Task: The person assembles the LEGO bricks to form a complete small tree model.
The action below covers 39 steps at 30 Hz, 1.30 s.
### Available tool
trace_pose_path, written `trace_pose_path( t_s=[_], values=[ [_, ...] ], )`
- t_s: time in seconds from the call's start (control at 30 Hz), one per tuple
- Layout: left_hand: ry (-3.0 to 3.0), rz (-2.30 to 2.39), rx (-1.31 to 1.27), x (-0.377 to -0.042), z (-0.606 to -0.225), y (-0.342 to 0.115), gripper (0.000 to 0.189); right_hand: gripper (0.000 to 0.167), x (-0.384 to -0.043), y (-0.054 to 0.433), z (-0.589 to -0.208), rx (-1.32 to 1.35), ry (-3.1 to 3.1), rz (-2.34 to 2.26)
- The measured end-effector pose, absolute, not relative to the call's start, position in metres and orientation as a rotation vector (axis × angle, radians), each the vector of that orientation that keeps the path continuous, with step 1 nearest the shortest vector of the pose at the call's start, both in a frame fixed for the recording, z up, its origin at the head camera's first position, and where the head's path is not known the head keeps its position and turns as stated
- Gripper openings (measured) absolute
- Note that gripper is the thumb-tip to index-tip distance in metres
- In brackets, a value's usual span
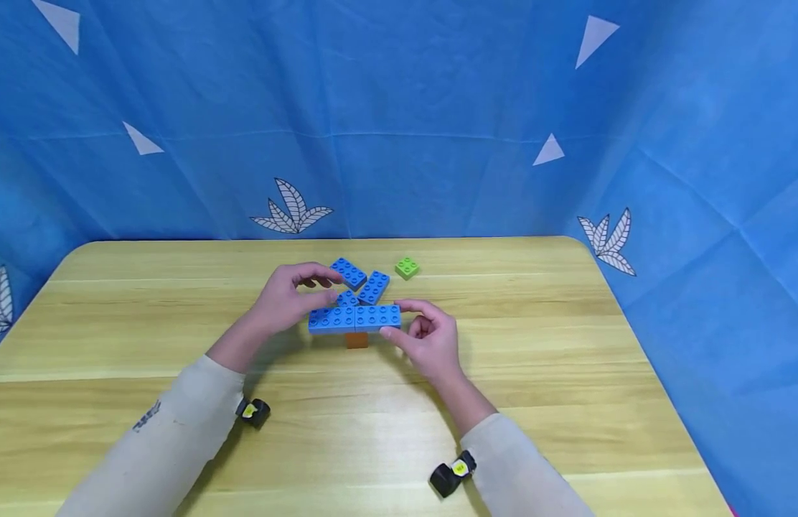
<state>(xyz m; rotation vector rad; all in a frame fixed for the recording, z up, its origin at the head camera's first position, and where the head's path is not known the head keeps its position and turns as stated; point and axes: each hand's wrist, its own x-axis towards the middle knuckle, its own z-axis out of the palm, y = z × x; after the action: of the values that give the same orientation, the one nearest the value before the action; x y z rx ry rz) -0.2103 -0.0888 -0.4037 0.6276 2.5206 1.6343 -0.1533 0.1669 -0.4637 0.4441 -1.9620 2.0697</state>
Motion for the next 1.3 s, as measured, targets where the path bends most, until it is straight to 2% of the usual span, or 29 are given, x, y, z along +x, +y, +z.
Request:
trace_pose_path(
  t_s=[0.6, 0.97, 1.13, 1.3],
  values=[
    [2.515, 1.569, 0.291, -0.27, -0.423, -0.11, 0.049, 0.035, -0.158, 0.162, -0.464, 0.474, -1.938, 2.109],
    [2.576, 1.322, 0.413, -0.284, -0.434, -0.096, 0.06, 0.034, -0.157, 0.163, -0.465, 0.448, -1.947, 2.103],
    [2.637, 1.247, 0.521, -0.287, -0.438, -0.09, 0.056, 0.034, -0.156, 0.166, -0.464, 0.447, -1.953, 2.088],
    [2.655, 1.272, 0.471, -0.286, -0.442, -0.092, 0.048, 0.034, -0.155, 0.167, -0.464, 0.447, -1.962, 2.084]
  ],
)
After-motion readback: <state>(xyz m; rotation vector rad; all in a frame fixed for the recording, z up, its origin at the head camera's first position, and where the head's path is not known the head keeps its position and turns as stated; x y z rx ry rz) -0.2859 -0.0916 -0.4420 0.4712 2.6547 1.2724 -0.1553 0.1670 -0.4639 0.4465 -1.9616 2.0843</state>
